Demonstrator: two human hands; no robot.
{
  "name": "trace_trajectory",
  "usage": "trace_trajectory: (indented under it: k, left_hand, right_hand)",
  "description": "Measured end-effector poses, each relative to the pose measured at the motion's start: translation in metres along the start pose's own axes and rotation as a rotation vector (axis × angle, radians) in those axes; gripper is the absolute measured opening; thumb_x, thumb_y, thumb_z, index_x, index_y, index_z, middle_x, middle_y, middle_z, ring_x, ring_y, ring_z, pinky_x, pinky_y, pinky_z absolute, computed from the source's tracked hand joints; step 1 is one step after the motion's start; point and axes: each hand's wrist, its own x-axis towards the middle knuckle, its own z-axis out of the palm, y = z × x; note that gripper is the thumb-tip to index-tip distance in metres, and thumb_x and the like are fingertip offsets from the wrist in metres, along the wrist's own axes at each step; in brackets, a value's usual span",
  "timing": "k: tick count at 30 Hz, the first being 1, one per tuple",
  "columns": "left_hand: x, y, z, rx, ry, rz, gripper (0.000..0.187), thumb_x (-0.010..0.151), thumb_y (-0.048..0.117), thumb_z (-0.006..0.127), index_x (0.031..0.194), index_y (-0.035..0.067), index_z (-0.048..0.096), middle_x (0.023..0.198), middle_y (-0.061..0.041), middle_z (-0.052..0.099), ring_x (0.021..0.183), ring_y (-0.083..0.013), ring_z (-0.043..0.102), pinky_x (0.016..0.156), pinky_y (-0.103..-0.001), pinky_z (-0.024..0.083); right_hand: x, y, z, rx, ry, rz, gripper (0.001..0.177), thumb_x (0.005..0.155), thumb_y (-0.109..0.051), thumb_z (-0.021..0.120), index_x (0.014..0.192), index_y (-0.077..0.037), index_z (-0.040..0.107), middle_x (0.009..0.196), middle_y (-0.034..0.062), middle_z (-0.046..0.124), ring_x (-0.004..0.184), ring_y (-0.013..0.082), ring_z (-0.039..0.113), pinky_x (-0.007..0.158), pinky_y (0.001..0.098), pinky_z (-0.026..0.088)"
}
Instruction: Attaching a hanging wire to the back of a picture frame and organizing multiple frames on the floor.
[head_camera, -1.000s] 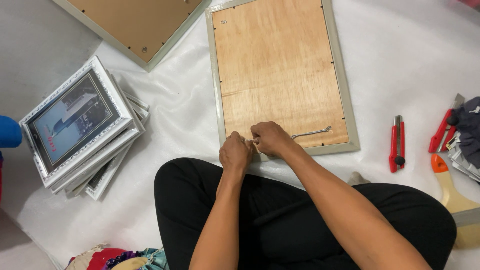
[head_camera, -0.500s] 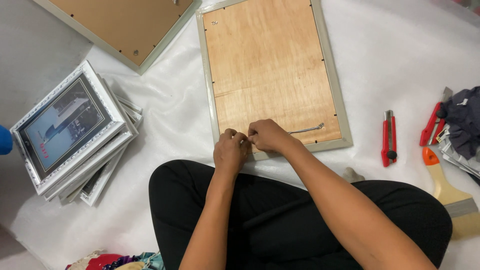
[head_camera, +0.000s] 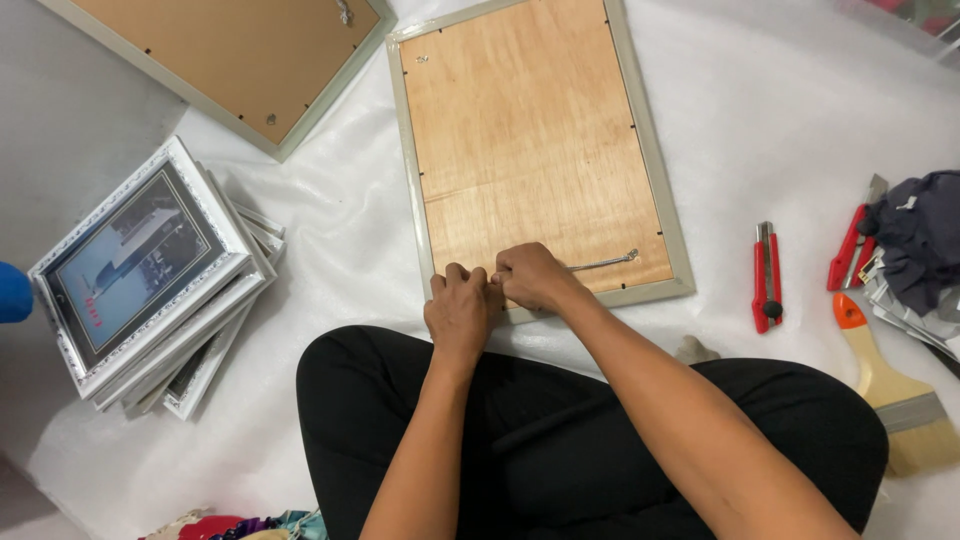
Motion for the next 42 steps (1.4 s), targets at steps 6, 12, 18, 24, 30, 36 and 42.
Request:
trace_trajectory:
  k: [6,12,18,24,30,36,42]
  left_hand:
    - [0.007,-0.018,0.008,-0.216,-0.132,-0.131,0.026,0.093,0.039,0.068,0.106,0.018,0.059,0.111,-0.005,0.055,0.107,-0.0312,0.063,0.08,-0.047,0.061]
    - [-0.001,-0.027,0.021,-0.357,-0.176,-0.247,0.02,0.097,0.029,0.059,0.1,0.009,0.061,0.098,-0.014,0.064,0.1,-0.0379,0.07,0.081,-0.049,0.06]
    - [-0.01,-0.02,-0.007,-0.431,-0.136,-0.22,0.019,0.097,0.02,0.055,0.103,0.004,0.064,0.1,-0.018,0.068,0.102,-0.0403,0.072,0.083,-0.048,0.06]
    - [0.004,-0.021,0.029,-0.472,-0.167,-0.24,0.028,0.091,0.025,0.061,0.104,0.0,0.065,0.098,-0.021,0.069,0.103,-0.0436,0.072,0.087,-0.051,0.06]
    - [-0.002,-0.012,0.006,-0.369,-0.191,-0.174,0.032,0.097,0.026,0.052,0.104,-0.001,0.067,0.1,-0.021,0.071,0.105,-0.0437,0.072,0.089,-0.051,0.059]
    - [0.0,-0.011,0.014,-0.367,-0.146,-0.17,0.03,0.095,0.023,0.057,0.101,-0.003,0.071,0.09,-0.021,0.072,0.097,-0.043,0.074,0.083,-0.05,0.061]
    - [-0.001,-0.016,-0.003,-0.411,-0.188,-0.177,0.034,0.094,0.023,0.056,0.101,-0.004,0.075,0.092,-0.026,0.075,0.097,-0.0453,0.074,0.082,-0.053,0.061]
  right_hand:
    - [0.014,0.013,-0.007,-0.163,-0.011,-0.012,0.019,0.087,-0.025,0.068,0.098,-0.014,0.079,0.097,0.0131,0.076,0.107,0.0361,0.071,0.091,0.0464,0.057]
    - [-0.002,0.043,-0.003,-0.313,0.038,0.175,0.021,0.084,-0.027,0.065,0.095,-0.018,0.081,0.097,0.0091,0.078,0.107,0.0342,0.072,0.094,0.0487,0.054]
    - [-0.032,0.053,-0.018,-0.347,0.153,0.32,0.024,0.083,-0.028,0.063,0.094,-0.023,0.083,0.098,0.0066,0.078,0.109,0.0327,0.071,0.098,0.0479,0.049]
    - [-0.063,-0.008,-0.023,-0.299,0.076,0.269,0.036,0.088,-0.043,0.064,0.106,-0.015,0.079,0.106,0.0105,0.077,0.117,0.0333,0.066,0.104,0.0494,0.045]
    - [-0.062,-0.026,-0.021,-0.331,0.072,0.297,0.039,0.097,-0.044,0.053,0.098,-0.016,0.08,0.102,0.0087,0.076,0.113,0.0304,0.066,0.103,0.0472,0.041]
    - [-0.042,0.01,-0.005,-0.419,0.081,0.276,0.04,0.095,-0.05,0.05,0.085,-0.023,0.077,0.098,0.0002,0.073,0.11,0.0231,0.063,0.104,0.0493,0.039]
    - [-0.048,0.005,-0.008,-0.458,0.045,0.299,0.045,0.098,-0.055,0.044,0.096,-0.025,0.078,0.109,0.0002,0.072,0.119,0.023,0.061,0.107,0.0509,0.039]
